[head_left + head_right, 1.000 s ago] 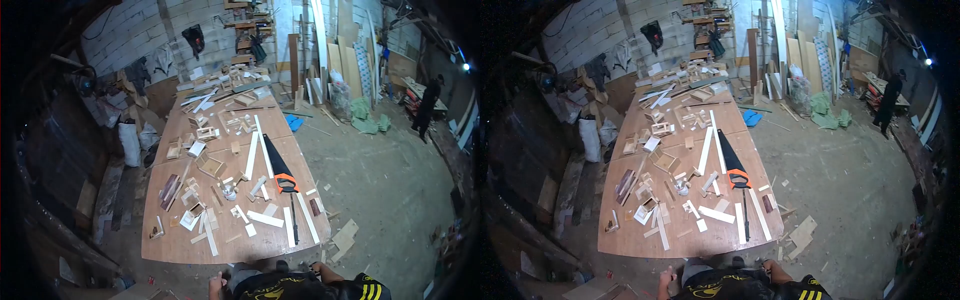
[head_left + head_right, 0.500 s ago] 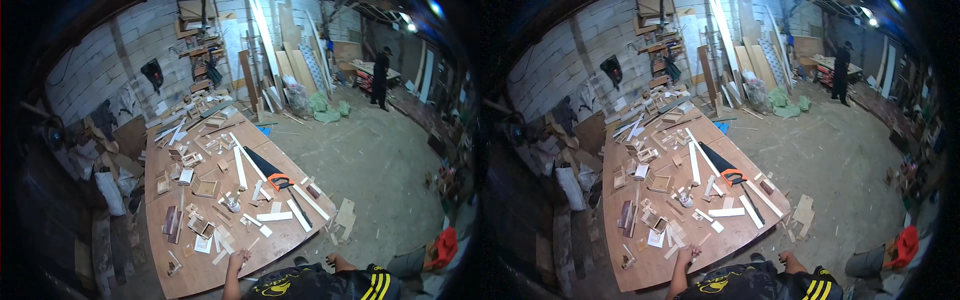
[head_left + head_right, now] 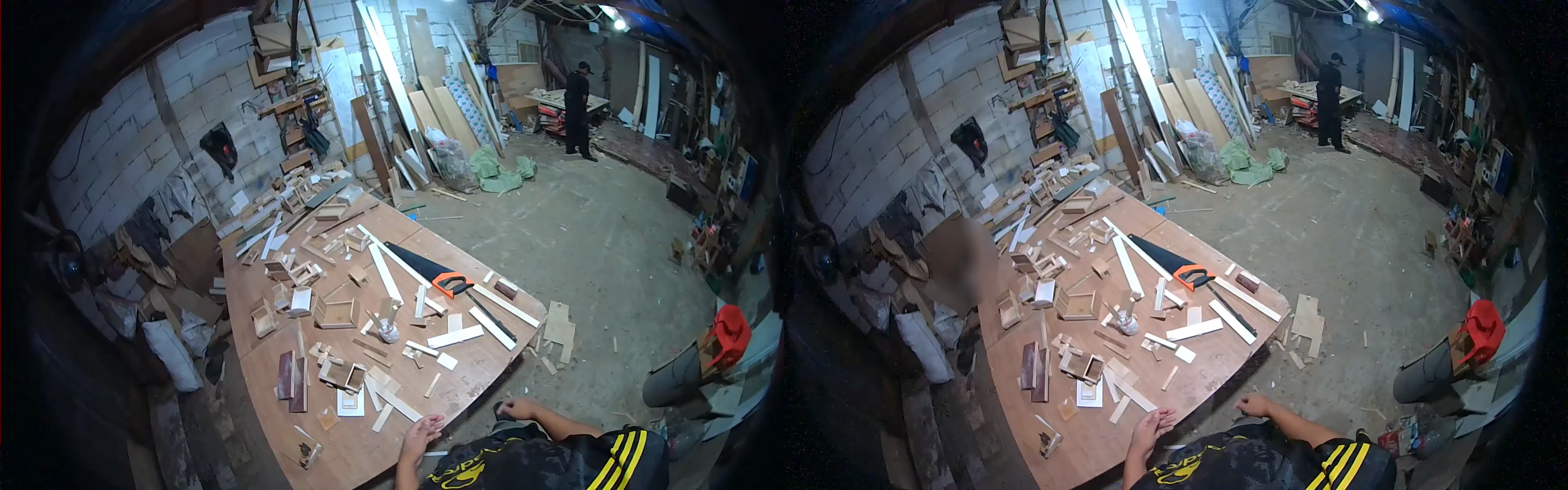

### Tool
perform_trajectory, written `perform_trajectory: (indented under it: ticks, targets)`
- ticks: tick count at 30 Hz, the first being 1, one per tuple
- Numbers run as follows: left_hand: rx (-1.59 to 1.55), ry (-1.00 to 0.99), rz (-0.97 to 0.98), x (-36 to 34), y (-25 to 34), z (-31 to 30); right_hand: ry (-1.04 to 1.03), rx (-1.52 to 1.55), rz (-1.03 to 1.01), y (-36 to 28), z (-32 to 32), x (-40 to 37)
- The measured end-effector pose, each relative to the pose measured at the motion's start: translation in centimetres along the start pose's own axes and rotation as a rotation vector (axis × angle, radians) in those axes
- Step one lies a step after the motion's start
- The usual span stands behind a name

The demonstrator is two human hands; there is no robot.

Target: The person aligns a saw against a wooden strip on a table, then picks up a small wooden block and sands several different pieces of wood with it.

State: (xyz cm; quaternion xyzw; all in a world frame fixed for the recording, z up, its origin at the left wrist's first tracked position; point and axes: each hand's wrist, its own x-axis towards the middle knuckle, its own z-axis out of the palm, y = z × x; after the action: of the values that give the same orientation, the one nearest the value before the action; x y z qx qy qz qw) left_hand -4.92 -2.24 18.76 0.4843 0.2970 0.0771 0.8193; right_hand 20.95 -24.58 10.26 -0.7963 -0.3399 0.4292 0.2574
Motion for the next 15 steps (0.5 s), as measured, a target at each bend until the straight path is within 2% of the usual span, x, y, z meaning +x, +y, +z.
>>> perform_trajectory:
  ticks: [2,4,6,7,9,10,12,13,14,15]
  targets:
    - [0.085,-0.042,0.089,-0.7,1.2,1.0,-0.225,0.245,-0.164,-5.0,0.7,0.7]
    - [0.104,-0.072,0.153,-1.2,2.3,2.3,-0.239,0.216,-0.388,-15.8,-1.1,-3.7]
    - [0.097,-0.165,0.212,-2.2,5.0,4.7,-0.186,0.246,-0.822,-18.8,0.5,-2.4]
    - [0.093,-0.172,0.216,-1.7,4.8,5.0,-0.182,0.239,-0.82,-20.4,1.0,-2.6]
    - [0.149,-0.285,0.416,-0.9,5.8,6.0,-0.291,0.255,-0.833,-22.8,1.4,-3.5]
    - [0.194,-0.343,0.575,-1.3,7.2,7.0,-0.284,0.253,-0.841,-22.4,1.4,-2.7]
    - [0.227,-0.365,0.58,-0.7,7.0,6.6,-0.56,0.058,-0.637,-22.1,1.3,-0.5]
    - [0.25,-0.383,0.577,-0.3,7.1,6.4,-0.553,0.053,-0.651,-22.0,1.2,-0.3]
    - [0.295,-0.284,0.667,-1.2,7.9,7.7,-0.529,0.0,-0.589,-22.3,1.0,-1.2]
    - [0.302,-0.282,0.677,-0.8,7.8,7.7,-0.506,-0.053,-0.525,-22.6,0.9,-2.3]
